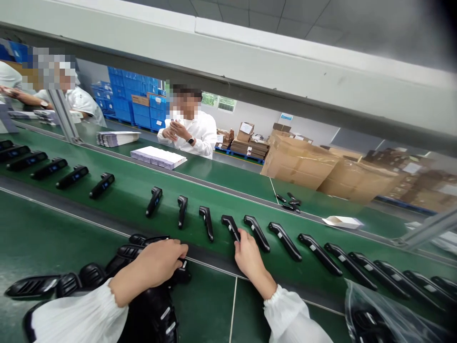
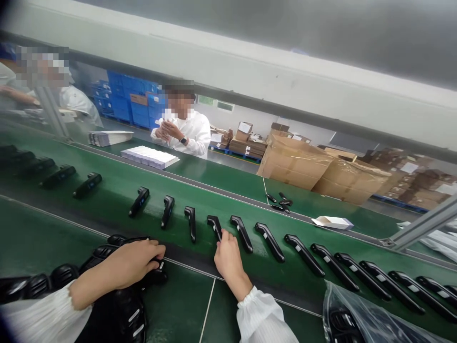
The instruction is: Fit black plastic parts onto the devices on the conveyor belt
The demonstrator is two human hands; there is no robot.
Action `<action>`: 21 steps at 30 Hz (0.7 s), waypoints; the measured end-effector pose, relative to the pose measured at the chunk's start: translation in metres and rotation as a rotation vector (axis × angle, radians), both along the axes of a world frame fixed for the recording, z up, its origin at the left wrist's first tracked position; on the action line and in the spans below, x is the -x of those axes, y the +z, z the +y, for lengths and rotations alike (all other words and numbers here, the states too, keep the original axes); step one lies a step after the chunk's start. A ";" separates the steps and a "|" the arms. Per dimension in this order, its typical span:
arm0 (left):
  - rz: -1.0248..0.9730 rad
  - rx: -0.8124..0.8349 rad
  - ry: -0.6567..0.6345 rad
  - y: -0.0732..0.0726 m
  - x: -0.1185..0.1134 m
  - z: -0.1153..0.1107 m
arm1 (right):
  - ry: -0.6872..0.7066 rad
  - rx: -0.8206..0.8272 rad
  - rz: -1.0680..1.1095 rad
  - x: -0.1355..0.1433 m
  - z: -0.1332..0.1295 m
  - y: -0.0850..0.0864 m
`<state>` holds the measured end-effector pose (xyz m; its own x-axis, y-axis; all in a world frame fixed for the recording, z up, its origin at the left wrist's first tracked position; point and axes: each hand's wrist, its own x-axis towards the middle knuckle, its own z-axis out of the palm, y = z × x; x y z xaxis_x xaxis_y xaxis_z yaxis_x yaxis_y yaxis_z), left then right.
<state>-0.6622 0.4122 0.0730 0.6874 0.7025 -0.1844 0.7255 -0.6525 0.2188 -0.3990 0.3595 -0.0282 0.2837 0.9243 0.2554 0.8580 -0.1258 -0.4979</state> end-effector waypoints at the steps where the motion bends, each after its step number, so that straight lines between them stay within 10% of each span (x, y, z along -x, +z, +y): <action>1: -0.066 0.036 0.013 0.003 -0.002 -0.001 | -0.018 0.008 -0.035 -0.001 0.001 -0.001; 8: -0.716 0.749 0.219 -0.002 -0.014 0.008 | -0.061 -0.102 -0.077 -0.005 0.003 0.014; 14: -1.015 1.104 0.255 -0.010 -0.030 -0.009 | 0.431 -0.149 0.619 0.043 -0.019 0.046; 18: -0.995 1.056 0.276 -0.012 -0.039 -0.021 | 0.483 -0.117 0.998 0.061 -0.023 0.049; 21: -0.747 0.582 0.192 -0.009 -0.030 -0.018 | 0.353 -0.142 1.108 0.043 -0.014 0.042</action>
